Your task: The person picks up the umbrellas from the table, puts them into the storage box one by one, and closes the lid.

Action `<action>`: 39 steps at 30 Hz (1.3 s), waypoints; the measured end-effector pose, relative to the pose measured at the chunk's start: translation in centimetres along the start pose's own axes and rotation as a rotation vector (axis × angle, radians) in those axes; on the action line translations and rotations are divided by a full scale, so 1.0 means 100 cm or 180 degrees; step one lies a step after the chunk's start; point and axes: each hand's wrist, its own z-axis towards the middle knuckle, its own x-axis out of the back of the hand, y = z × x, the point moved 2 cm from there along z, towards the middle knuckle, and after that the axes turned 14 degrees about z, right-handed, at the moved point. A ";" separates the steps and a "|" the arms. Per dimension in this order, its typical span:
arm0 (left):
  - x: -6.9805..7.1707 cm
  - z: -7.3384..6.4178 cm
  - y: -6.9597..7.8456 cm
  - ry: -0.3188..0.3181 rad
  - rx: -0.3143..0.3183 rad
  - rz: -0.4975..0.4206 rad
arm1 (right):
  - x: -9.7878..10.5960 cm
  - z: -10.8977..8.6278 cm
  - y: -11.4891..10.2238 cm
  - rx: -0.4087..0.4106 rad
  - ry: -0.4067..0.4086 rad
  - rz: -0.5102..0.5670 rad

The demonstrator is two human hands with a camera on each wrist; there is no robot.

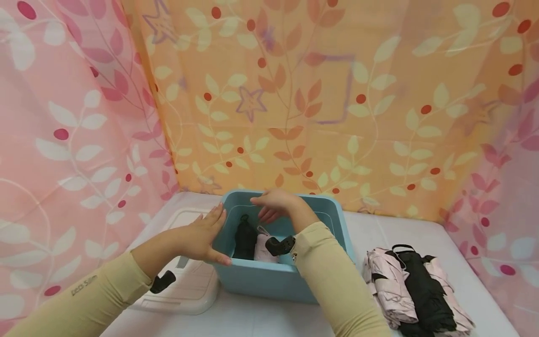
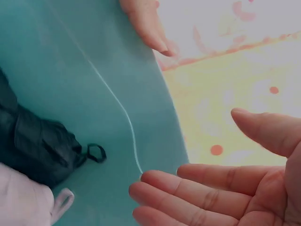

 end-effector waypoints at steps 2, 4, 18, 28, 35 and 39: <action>-0.001 0.000 -0.001 -0.0007 0.0017 0.0002 | 0.004 -0.006 -0.001 0.0059 0.0002 -0.0013; -0.002 0.000 -0.002 -0.0012 0.0026 0.0010 | 0.008 -0.012 -0.002 0.0100 -0.0018 -0.0014; 0.001 0.000 -0.004 0.0036 -0.0017 0.0020 | 0.050 -0.064 -0.013 0.0545 0.0169 0.0174; 0.000 0.001 -0.004 0.0001 0.0015 0.0035 | 0.081 -0.111 -0.006 0.0708 0.0311 0.0075; 0.001 0.000 -0.003 -0.0005 0.0009 0.0055 | 0.103 -0.146 0.011 0.0745 0.0526 0.0057; 0.001 0.000 -0.003 0.0000 0.0005 0.0043 | 0.116 -0.167 0.025 0.0740 0.0597 -0.0045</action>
